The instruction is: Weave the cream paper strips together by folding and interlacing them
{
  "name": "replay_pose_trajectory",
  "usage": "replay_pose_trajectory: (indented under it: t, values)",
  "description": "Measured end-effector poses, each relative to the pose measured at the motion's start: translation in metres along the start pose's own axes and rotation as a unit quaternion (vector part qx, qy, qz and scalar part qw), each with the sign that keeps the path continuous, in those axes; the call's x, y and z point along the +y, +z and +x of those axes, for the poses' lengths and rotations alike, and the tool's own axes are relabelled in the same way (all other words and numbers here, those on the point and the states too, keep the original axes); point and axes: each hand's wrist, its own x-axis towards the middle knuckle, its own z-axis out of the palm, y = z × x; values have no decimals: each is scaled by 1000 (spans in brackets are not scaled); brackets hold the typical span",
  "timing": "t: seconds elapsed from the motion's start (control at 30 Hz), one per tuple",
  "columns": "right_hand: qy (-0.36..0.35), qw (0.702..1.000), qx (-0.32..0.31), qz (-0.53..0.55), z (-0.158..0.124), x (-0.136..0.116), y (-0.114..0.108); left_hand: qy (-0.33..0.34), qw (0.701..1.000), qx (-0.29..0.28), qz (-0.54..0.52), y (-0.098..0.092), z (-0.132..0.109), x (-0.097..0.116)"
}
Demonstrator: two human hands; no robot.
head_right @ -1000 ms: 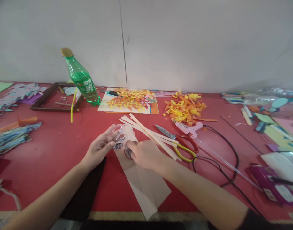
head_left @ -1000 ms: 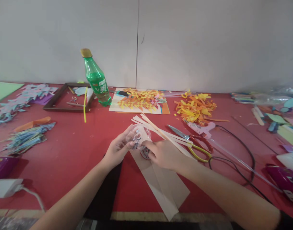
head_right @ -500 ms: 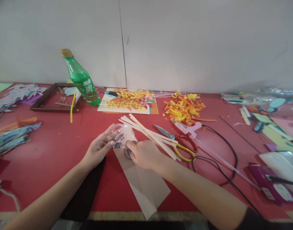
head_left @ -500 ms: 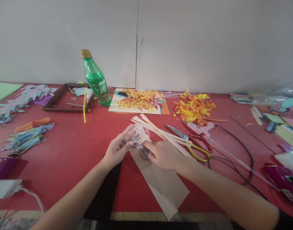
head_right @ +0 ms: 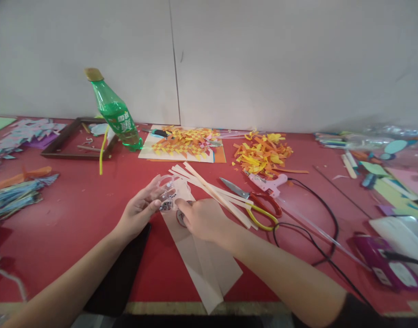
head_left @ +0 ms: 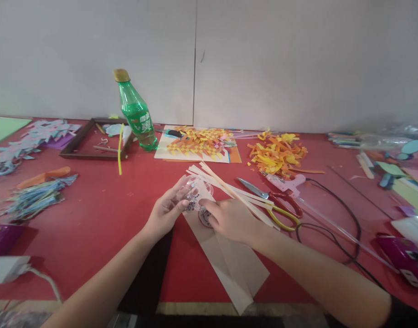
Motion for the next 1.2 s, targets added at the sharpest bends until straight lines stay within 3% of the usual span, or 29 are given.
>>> replay_pose_trajectory:
  t: [0.53, 1.2]
  values:
    - [2, 1000, 11, 6, 0, 3, 4, 12, 1000, -21, 17, 0, 0, -1]
    - [1, 1000, 9, 21, -2, 4, 2, 1, 1000, 0, 27, -1, 0, 0]
